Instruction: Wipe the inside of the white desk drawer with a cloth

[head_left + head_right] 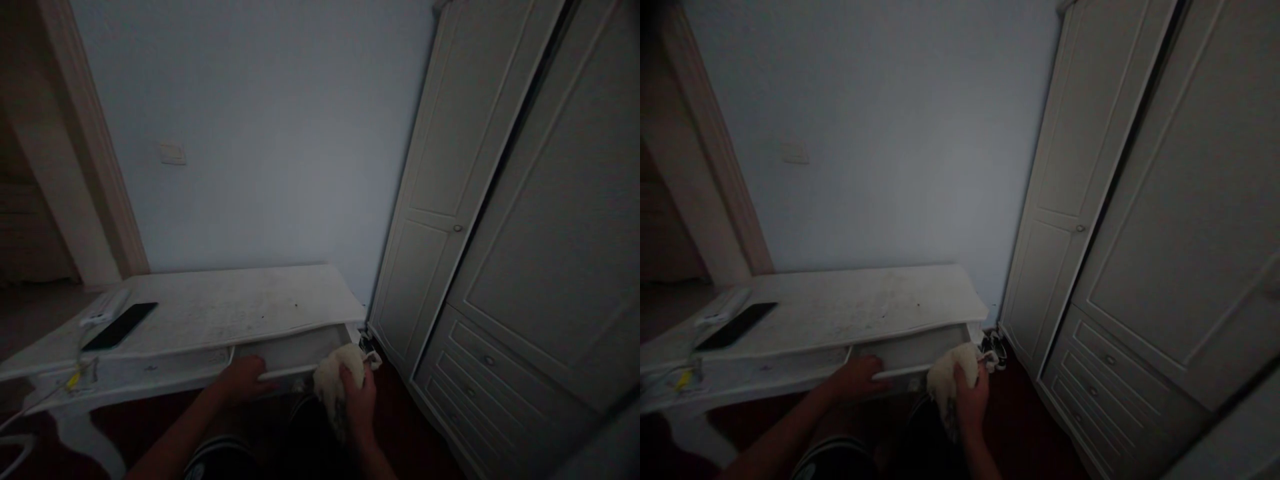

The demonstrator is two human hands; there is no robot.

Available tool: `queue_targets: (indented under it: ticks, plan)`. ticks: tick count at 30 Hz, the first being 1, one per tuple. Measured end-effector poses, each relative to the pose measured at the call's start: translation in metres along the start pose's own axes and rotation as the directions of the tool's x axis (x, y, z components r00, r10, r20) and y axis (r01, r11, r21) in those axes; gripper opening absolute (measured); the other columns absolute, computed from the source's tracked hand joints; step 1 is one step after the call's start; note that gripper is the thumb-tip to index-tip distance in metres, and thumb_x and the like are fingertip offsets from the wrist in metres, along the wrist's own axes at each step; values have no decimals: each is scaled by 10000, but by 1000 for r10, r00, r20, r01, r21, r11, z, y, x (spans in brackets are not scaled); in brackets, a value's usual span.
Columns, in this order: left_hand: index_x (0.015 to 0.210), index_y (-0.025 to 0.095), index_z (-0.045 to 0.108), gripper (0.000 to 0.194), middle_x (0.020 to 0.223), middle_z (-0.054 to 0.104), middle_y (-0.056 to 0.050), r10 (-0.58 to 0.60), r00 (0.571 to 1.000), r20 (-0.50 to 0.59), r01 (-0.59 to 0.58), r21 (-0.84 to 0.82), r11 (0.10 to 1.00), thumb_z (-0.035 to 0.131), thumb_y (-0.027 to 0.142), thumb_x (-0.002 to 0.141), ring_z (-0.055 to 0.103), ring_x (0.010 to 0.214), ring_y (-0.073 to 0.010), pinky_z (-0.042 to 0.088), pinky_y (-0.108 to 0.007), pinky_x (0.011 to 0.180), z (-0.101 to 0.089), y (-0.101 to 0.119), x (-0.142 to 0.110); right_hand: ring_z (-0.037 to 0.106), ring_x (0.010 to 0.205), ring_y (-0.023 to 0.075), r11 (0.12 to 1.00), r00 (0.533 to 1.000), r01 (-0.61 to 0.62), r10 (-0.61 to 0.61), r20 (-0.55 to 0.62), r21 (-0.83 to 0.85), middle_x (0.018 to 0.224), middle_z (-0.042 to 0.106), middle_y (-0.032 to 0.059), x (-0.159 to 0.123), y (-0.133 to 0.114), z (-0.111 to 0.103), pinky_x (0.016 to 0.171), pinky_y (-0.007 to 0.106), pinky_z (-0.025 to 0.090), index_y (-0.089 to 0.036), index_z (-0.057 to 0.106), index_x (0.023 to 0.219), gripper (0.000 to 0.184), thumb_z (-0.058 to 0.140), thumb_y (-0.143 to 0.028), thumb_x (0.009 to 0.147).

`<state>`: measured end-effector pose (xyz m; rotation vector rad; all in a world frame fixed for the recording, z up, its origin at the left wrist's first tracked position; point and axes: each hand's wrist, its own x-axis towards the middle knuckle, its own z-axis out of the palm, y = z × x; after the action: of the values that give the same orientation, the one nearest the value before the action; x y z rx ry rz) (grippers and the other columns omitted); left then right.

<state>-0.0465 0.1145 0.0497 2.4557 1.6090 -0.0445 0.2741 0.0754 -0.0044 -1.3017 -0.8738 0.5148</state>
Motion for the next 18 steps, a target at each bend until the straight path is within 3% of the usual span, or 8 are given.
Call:
queue_targets:
  ticks: [5,9,12,14,16,18]
  plan:
    - [1019,191,769,736,1092,775,-191,-7,1000,-5,7,-10,1000,374,806,935,731,1034,-370,523,-426,876,-2,2,0,647,1208,355,993,999,38,-35,23,-111,1262,707,152,-40,-4,43,1035,438,524,-170,702,1244,638,713,-649,823]
    - [1017,201,768,725,1068,777,-176,-17,1000,-14,17,-4,1000,372,802,937,738,993,-360,520,-407,820,-2,3,-1,576,1346,383,975,969,165,-133,210,-146,1399,647,177,-73,-2,65,1126,488,472,-179,705,1312,623,732,-576,832]
    - [1034,205,764,712,1088,775,-172,-13,1000,-16,13,-5,1000,377,795,945,736,1016,-352,523,-403,841,-2,3,-2,584,1349,371,975,935,196,-153,319,-108,1403,655,162,-72,-6,60,1140,480,470,-199,724,1299,573,744,-514,822]
    - [1032,202,762,731,1092,772,-177,-9,1000,-16,9,-10,1000,378,817,938,732,1037,-355,524,-407,864,-3,3,-3,624,1288,353,979,932,185,-148,332,-83,1348,683,143,-58,-9,46,1107,453,496,-210,734,1261,536,749,-505,814]
    - [1033,199,759,750,1104,768,-184,-3,1000,-17,3,-18,1000,373,833,931,723,1067,-364,522,-418,891,-4,4,-4,673,1171,334,987,953,143,-115,282,-78,1240,721,125,-36,-12,29,1031,428,535,-208,734,1204,502,736,-531,819]
    - [1029,200,758,759,1105,768,-185,2,1000,-22,-3,-31,1000,354,835,935,721,1069,-363,521,-427,904,-4,4,-4,695,1047,325,993,987,74,-59,149,-97,1118,741,116,-11,-13,12,943,419,559,-191,723,1130,502,718,-586,821]
